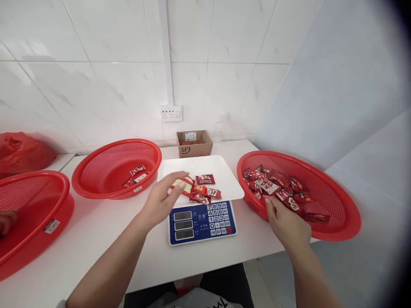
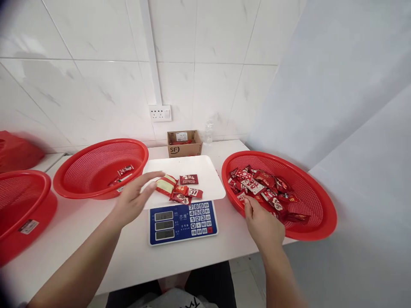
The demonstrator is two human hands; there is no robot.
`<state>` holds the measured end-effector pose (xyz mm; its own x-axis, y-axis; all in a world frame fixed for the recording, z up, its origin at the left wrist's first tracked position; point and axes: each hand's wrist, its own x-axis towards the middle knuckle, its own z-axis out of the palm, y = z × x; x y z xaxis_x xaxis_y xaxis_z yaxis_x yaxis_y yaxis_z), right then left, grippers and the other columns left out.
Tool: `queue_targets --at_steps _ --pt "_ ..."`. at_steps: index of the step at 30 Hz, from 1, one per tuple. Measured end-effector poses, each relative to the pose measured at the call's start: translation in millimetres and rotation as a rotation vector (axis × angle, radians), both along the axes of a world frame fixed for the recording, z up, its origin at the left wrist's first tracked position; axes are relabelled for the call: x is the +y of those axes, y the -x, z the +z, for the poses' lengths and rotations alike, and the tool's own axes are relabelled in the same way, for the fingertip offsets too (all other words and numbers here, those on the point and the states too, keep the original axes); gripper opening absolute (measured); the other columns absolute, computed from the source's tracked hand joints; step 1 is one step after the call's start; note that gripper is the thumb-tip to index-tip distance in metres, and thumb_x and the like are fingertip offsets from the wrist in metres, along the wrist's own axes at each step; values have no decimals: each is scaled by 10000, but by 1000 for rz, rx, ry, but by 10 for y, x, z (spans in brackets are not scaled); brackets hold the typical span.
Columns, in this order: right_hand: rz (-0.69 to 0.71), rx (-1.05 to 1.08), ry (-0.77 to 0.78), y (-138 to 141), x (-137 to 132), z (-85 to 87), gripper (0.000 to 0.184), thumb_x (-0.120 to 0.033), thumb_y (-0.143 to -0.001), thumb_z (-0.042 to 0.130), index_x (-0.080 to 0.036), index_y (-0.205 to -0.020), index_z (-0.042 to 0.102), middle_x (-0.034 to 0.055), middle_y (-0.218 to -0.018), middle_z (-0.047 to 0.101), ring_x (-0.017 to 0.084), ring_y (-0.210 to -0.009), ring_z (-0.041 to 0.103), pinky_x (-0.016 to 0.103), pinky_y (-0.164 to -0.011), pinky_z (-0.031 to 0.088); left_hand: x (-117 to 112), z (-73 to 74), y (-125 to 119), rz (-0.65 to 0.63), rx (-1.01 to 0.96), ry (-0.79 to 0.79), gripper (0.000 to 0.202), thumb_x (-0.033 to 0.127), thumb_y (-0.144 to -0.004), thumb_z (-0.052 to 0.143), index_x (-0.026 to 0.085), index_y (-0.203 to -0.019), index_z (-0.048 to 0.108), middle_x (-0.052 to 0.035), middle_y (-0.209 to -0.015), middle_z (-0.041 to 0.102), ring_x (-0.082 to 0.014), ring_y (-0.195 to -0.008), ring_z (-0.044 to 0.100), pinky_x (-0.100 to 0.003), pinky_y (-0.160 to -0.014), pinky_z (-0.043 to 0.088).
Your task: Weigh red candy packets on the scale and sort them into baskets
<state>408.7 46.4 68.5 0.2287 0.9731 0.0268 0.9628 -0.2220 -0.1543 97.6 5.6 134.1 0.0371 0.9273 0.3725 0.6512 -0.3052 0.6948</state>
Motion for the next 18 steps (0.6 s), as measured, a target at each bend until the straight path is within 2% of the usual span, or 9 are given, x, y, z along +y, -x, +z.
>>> queue_targets --at_steps 2,5,8,9,11,13,15,18 --pt "-3 -4 -8 -4 9 -12 498 -469 -899 200 -304 -1189 569 62 -883 710 220 -628 607 275 -476 299 -215 -72 201 144 -84 -34 336 433 -876 409 214 -1020 620 -49 -1067 669 -188 -1025 598 -303 -888 467" --pt "-8 -3 -17 7 19 -9 493 -465 -893 222 -293 -1187 578 73 -906 708 228 -625 605 284 -469 310 -483 -309 515 396 -55 15 305 463 -817 490 217 -918 639 -37 -906 701 -201 -892 641 -288 -753 512" --pt "-14 0 -14 24 22 10 491 -461 -893 224 -295 -1193 576 76 -914 706 240 -642 608 294 -477 324 -671 -554 797 623 72 85 327 485 -806 474 227 -936 626 -49 -899 689 -228 -853 637 -285 -596 510" --pt "-17 2 -9 28 22 15 490 -460 -894 223 -299 -1194 575 74 -916 706 242 -648 609 295 -482 328 -713 -610 877 678 148 78 336 482 -815 453 226 -958 617 -62 -935 677 -243 -882 626 -301 -601 509" --pt "-28 1 -3 30 24 19 494 -464 -894 214 -304 -1195 572 72 -914 705 243 -649 607 298 -489 331 -759 -669 1017 745 317 26 367 470 -835 409 217 -1025 594 -94 -1024 641 -275 -972 588 -365 -710 508" --pt "-32 -5 -3 28 26 16 505 -470 -895 200 -304 -1194 571 73 -912 704 243 -645 603 299 -490 325 -749 -669 1135 743 466 -34 411 460 -853 372 199 -1110 558 -123 -1124 590 -297 -1080 528 -429 -872 450" --pt "-23 -10 -14 25 26 11 506 -471 -895 197 -303 -1189 573 74 -910 702 239 -643 600 294 -487 318 -688 -638 1240 709 563 -63 456 459 -865 342 174 -1173 520 -143 -1204 541 -303 -1179 453 -448 -980 368" --pt "-19 -9 -19 26 18 17 486 -460 -896 216 -301 -1180 577 72 -921 701 223 -641 598 280 -480 307 -549 -582 1390 678 661 -45 511 467 -874 305 144 -1223 491 -165 -1282 488 -301 -1297 319 -450 -1059 264"
